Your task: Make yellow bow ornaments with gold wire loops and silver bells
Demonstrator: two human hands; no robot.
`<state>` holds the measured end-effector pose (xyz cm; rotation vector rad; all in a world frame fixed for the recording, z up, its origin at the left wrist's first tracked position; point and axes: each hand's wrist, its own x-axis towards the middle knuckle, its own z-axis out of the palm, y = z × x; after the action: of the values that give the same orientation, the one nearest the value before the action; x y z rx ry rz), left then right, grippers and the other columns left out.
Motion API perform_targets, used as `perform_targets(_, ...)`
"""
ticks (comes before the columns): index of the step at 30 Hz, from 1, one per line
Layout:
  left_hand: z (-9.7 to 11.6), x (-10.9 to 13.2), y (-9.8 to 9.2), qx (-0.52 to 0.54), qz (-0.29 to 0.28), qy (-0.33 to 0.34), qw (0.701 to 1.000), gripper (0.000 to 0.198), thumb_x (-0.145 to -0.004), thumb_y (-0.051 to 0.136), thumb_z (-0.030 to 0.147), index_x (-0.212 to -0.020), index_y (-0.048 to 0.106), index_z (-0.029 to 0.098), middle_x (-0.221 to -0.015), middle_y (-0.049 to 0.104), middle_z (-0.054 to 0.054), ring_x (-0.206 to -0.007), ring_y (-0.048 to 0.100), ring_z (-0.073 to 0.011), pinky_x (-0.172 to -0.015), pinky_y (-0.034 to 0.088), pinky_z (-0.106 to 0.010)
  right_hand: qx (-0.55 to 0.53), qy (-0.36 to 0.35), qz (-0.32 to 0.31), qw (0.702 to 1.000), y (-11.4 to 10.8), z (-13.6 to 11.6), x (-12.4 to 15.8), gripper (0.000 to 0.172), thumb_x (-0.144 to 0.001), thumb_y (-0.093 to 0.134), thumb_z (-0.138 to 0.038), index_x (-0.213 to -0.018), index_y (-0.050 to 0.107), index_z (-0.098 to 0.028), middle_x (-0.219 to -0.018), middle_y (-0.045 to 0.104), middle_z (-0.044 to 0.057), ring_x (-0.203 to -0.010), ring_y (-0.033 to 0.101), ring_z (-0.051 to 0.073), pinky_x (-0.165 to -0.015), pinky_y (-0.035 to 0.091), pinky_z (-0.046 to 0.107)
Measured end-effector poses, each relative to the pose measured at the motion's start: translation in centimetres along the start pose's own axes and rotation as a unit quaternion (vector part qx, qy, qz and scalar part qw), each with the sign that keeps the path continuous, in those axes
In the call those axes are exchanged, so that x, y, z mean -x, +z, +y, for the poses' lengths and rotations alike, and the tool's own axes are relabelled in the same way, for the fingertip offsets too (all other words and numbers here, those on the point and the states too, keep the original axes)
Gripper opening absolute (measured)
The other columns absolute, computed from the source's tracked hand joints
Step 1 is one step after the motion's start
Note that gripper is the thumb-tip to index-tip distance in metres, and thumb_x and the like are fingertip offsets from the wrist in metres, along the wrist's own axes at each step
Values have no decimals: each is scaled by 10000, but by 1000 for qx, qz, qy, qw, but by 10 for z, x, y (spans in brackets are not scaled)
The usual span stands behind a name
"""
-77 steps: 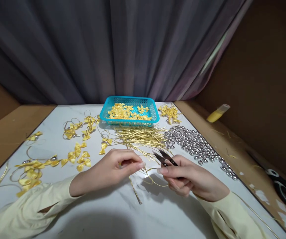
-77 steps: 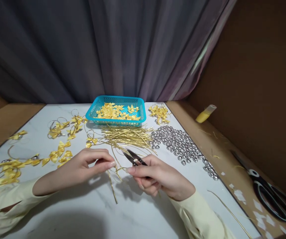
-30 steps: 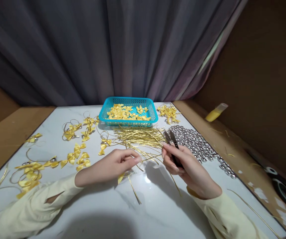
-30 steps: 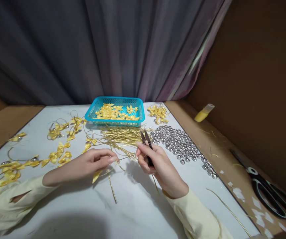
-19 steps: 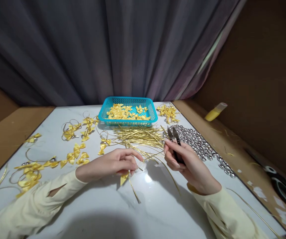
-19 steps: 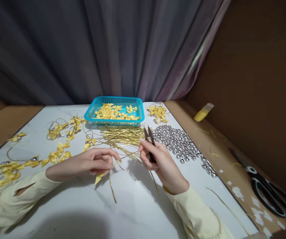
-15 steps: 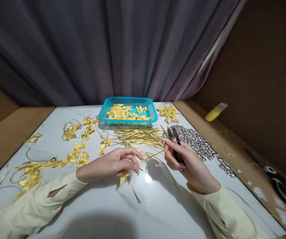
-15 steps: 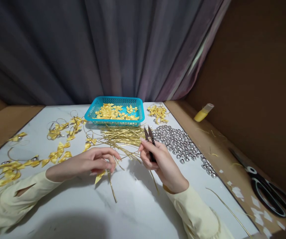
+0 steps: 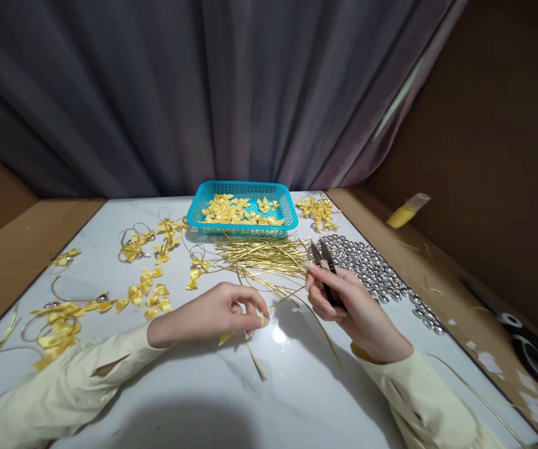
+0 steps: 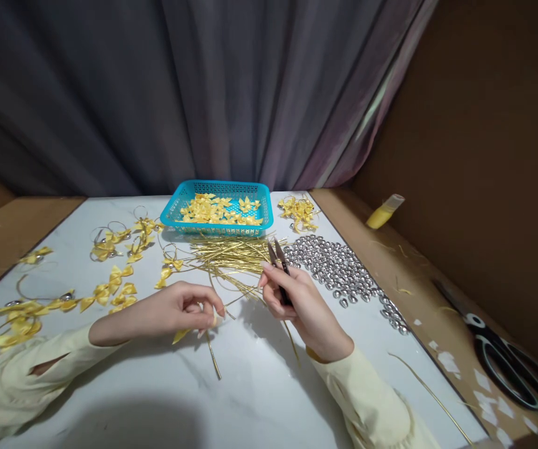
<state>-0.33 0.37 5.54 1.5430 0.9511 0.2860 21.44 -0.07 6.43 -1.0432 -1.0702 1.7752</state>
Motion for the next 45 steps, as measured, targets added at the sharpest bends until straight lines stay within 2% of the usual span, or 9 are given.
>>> perform_targets(9, -5, -2, 0, 43, 32, 12, 999, 218, -765, 622, 355, -865, 635, 162, -679, 653, -5, -625, 591, -116, -541, 420, -196, 59, 4, 41, 997, 1, -2, -4, 280, -794, 559, -404, -658, 501, -166, -376, 384, -78, -340, 169, 34, -366, 62, 210)
perform_targets(17, 4, 2, 0, 30, 33, 32, 999, 237, -817, 563, 361, -844, 658, 146, -591, 609, 15, -549, 523, -86, -531, 389, -192, 112, 30, 35, 993, 1, 0, -6, 305, -811, 531, -438, -686, 493, -163, -416, 421, -61, -351, 185, 32, -369, 74, 200)
perform_targets(21, 8, 5, 0, 20, 28, 41, 999, 211, -834, 544, 320, -865, 664, 148, -555, 572, 33, -531, 491, -78, -538, 374, -190, 194, 37, 29, 980, -2, 8, -10, 311, -812, 527, -448, -686, 501, -165, -421, 431, -49, -354, 256, 46, -360, 128, 197)
perform_targets(23, 9, 6, 0, 18, 28, 39, 999, 212, -838, 536, 313, -882, 664, 150, -557, 568, 34, -536, 485, -81, -544, 368, -193, 262, 15, 39, 964, -3, 11, -11, 296, -805, 540, -457, -750, 519, -167, -429, 442, -51, -365, 298, 59, -368, 178, 198)
perform_targets(28, 10, 8, 0, 26, 16, 28, 999, 249, -848, 519, 333, -929, 672, 153, -569, 558, 30, -547, 467, -85, -532, 344, -194, 388, -75, 138, 908, -3, 11, -6, 384, -769, 575, -508, -989, 516, -200, -420, 334, -93, -403, 281, 82, -405, 195, 211)
perform_targets(33, 11, 8, -1, 32, 6, 23, 999, 256, -851, 518, 330, -947, 677, 155, -559, 545, 32, -516, 429, -73, -504, 321, -188, 398, -114, 119, 903, 1, 3, 3, 384, -814, 474, -552, -773, 582, -186, -470, 332, -53, -433, 272, 88, -419, 206, 235)
perform_targets(36, 13, 9, -1, 30, 6, 21, 999, 266, -849, 518, 341, -953, 682, 159, -552, 543, 30, -493, 399, -71, -483, 309, -190, 449, -136, 129, 873, -1, -2, 5, 385, -817, 480, -540, -720, 599, -186, -489, 415, -28, -445, 308, 93, -430, 237, 239)
perform_targets(41, 15, 10, -2, 40, 5, 16, 999, 278, -840, 527, 364, -953, 683, 164, -543, 542, 29, -487, 404, -76, -487, 327, -195, 631, -30, 91, 770, -36, -5, 0, 438, -769, 491, -611, -669, 616, -204, -435, 476, -8, -411, 379, 114, -438, 263, 248)
perform_targets(45, 15, 9, -1, 48, 2, 19, 999, 258, -840, 528, 355, -934, 681, 170, -545, 540, 35, -505, 442, -78, -527, 362, -198, 684, 0, 149, 714, -68, -8, -1, 455, -689, 552, -652, -613, 594, -205, -483, 528, 29, -421, 408, 132, -430, 254, 254)
